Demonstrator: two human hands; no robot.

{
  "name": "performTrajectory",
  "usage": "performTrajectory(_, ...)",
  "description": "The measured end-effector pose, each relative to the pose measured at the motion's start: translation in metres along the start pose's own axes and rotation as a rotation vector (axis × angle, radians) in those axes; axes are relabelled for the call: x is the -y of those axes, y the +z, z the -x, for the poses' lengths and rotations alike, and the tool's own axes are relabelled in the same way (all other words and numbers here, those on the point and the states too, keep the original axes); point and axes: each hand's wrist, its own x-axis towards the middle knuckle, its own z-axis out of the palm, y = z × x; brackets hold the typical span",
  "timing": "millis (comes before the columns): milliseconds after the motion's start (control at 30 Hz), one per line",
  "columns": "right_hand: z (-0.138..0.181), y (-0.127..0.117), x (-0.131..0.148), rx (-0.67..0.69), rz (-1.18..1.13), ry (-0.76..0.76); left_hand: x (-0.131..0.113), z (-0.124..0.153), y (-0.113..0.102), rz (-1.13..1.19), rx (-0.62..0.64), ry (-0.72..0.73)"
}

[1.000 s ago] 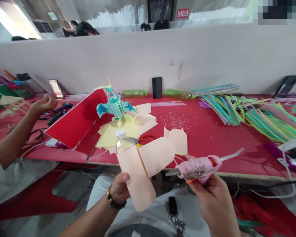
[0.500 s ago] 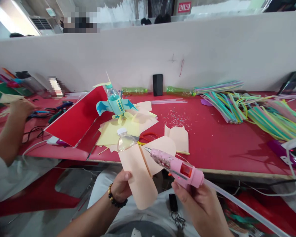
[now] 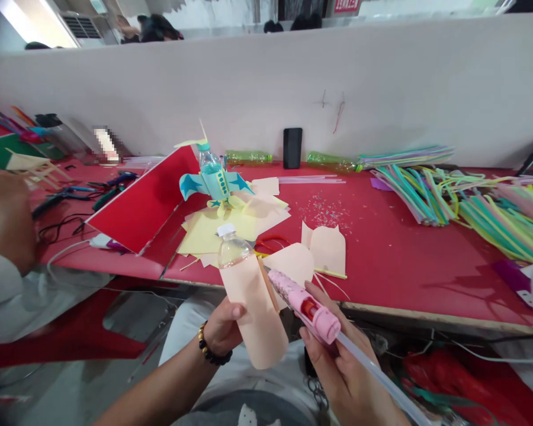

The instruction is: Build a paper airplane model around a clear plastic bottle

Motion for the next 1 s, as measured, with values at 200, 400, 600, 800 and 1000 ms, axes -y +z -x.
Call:
performTrajectory(200,-0.004,0.002,0.006,-0.012,0.121,-0.097,-0.001,0.000,0.001,0.008,0.017,0.004)
performTrajectory(400,-0.006,0.003,0.015,-0.035,0.190,-0.099,-0.001,0.003,-0.001,-0.023,-0.014,-0.021)
performTrajectory(600,-0.003,0.000,0.006,0.010,0.212,-0.123,-0.001,0.004,-0.001,-0.009,-0.024,-0.017)
performTrajectory(800,0.000,0.001,-0.002,-0.014,0.234,-0.167,-0.003,0.003,0.004,-0.009,-0.017,-0.012)
performTrajectory(1000,0.000,0.001,0.005,-0.023,0.248,-0.219,-0.002,0.003,0.004,-0.030,-0.008,-0.010)
